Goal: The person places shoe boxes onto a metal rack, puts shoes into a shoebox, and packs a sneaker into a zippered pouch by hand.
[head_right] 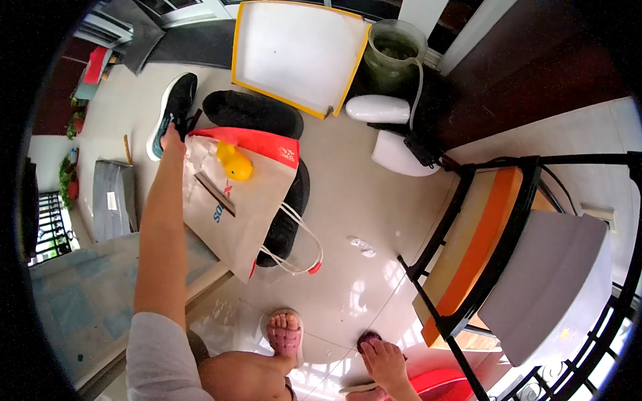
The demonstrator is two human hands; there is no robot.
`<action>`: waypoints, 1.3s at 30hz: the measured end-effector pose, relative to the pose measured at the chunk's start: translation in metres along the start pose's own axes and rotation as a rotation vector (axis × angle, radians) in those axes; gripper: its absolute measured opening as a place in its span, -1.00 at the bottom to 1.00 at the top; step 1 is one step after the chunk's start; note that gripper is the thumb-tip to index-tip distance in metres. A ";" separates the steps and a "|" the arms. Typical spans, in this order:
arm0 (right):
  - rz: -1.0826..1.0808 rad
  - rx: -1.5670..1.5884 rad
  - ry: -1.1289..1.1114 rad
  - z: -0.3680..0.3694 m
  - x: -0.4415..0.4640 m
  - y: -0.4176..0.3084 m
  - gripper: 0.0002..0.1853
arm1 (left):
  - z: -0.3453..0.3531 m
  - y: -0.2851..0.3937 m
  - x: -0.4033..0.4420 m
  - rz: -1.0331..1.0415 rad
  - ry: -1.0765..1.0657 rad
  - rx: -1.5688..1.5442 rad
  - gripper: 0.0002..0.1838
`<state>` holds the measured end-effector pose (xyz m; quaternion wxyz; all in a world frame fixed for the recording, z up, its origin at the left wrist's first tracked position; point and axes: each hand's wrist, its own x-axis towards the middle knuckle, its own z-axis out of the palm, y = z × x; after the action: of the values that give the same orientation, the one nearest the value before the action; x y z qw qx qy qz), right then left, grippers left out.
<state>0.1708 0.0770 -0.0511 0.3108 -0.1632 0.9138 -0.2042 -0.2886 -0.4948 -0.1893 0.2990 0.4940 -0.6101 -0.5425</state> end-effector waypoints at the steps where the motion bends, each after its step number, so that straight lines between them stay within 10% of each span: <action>1: 0.003 0.003 -0.005 0.000 -0.001 0.000 -0.65 | -0.004 0.017 -0.009 -0.051 0.007 -0.029 -0.50; 4: 0.006 0.008 -0.015 0.001 0.000 0.000 -0.64 | -0.017 0.033 0.010 -0.126 -0.042 -0.017 -0.52; 6: -0.060 -0.011 0.063 0.002 -0.001 0.001 -0.67 | -0.018 0.071 -0.024 0.334 -0.094 1.354 -0.52; 7: -0.070 -0.020 0.072 0.003 -0.001 0.003 -0.67 | -0.016 0.086 -0.043 0.334 -0.083 1.342 -0.52; 10: -0.127 -0.065 0.100 0.004 -0.009 0.002 -0.67 | -0.004 0.125 -0.106 -0.132 0.133 -0.080 -0.43; 12: -0.179 -0.154 0.144 0.000 -0.018 0.002 -0.65 | -0.007 0.146 -0.137 -0.171 0.122 -0.143 -0.43; 24: -0.212 -0.214 0.211 -0.002 -0.113 0.008 -0.73 | -0.052 0.164 -0.339 -0.293 -0.491 -0.430 -0.37; 36: -0.270 -0.187 0.155 0.026 -0.127 0.013 -0.65 | -0.202 0.040 -0.497 0.033 -0.854 0.438 -0.37; 39: -0.253 -0.186 0.169 0.029 -0.125 0.014 -0.65 | -0.240 -0.020 -0.494 -0.408 -0.937 0.326 -0.48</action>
<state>0.2808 0.1343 -0.0167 0.1881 -0.2871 0.9239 -0.1693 0.0977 -0.1234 -0.0686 -0.1974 0.3475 -0.6463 -0.6500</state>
